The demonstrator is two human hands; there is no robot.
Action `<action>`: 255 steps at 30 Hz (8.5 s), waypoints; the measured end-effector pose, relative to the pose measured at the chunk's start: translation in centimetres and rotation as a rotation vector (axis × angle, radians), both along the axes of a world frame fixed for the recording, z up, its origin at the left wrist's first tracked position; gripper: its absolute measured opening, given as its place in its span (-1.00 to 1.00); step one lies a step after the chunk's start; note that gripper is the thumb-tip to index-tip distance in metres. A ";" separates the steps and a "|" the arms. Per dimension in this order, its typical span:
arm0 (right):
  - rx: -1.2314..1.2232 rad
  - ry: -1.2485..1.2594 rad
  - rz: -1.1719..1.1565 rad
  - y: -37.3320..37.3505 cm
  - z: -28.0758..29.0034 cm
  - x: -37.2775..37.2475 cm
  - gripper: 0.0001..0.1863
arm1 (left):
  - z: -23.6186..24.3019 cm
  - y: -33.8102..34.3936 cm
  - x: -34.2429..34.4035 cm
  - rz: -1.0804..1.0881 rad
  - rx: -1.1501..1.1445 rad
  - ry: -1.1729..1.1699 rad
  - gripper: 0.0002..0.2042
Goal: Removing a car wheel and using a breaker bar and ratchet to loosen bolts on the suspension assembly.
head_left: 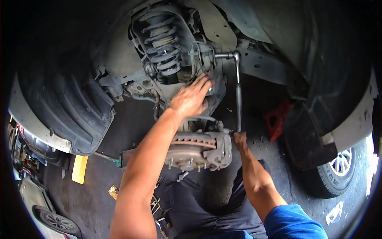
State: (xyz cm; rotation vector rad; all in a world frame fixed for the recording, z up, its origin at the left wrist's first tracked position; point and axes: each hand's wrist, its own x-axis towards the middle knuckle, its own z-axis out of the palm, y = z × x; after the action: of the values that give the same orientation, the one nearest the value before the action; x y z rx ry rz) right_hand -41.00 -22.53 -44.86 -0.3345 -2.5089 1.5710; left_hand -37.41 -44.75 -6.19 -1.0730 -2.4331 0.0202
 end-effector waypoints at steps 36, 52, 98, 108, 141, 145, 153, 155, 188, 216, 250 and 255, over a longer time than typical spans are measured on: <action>0.762 0.199 0.302 -2.1 -0.6 -0.3 -0.73 | -1.5 -2.6 -0.5 -0.009 0.019 0.108 -0.34; -0.220 -0.149 -0.161 -0.3 -2.7 -0.3 -0.69 | 0.2 0.3 0.5 0.089 -0.046 -0.014 -0.40; 0.100 -0.081 -0.262 -0.7 5.0 -18.0 -0.28 | 5.3 7.9 -18.1 -0.003 -0.202 0.100 -0.72; -0.187 -0.071 -0.014 -2.8 4.1 -7.9 -0.40 | 5.3 6.3 -18.5 0.030 -0.180 0.112 -0.71; -0.567 0.021 0.169 -3.6 4.8 -5.7 -0.67 | 1.4 -2.3 2.8 0.290 0.078 -0.260 -0.06; -0.386 -0.117 0.108 1.4 0.0 -8.3 -0.44 | 1.6 0.8 1.4 0.194 -0.013 -0.209 -0.03; -0.196 0.050 -0.053 -1.5 -1.6 -9.4 -0.72 | 1.4 -0.9 1.1 0.124 0.050 -0.183 -0.17; -0.332 0.014 0.042 -2.5 -1.6 -9.8 -0.69 | 1.3 -1.4 1.2 0.159 0.038 -0.179 -0.15; 0.715 0.611 -0.072 4.1 -5.1 -7.2 -0.98 | 1.0 -0.1 0.5 0.071 0.064 -0.109 -0.12; -0.301 -0.077 -0.160 3.1 0.6 -5.9 -0.53 | 0.4 -0.4 -0.2 -0.011 0.112 -0.047 -0.16; -0.437 -0.139 -0.115 -1.7 2.9 -2.4 -0.80 | 0.4 -2.1 1.0 0.137 0.059 -0.139 -0.11; -0.255 -0.028 -0.021 -3.6 1.4 -2.6 -0.83 | 0.3 -3.7 1.1 0.159 0.034 -0.140 -0.16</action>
State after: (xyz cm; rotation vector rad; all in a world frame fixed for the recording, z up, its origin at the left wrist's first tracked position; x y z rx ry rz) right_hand -43.62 -26.15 -43.43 -0.4160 -2.3168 1.8940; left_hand -36.27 -48.44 -5.93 -0.8903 -2.6298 -0.0460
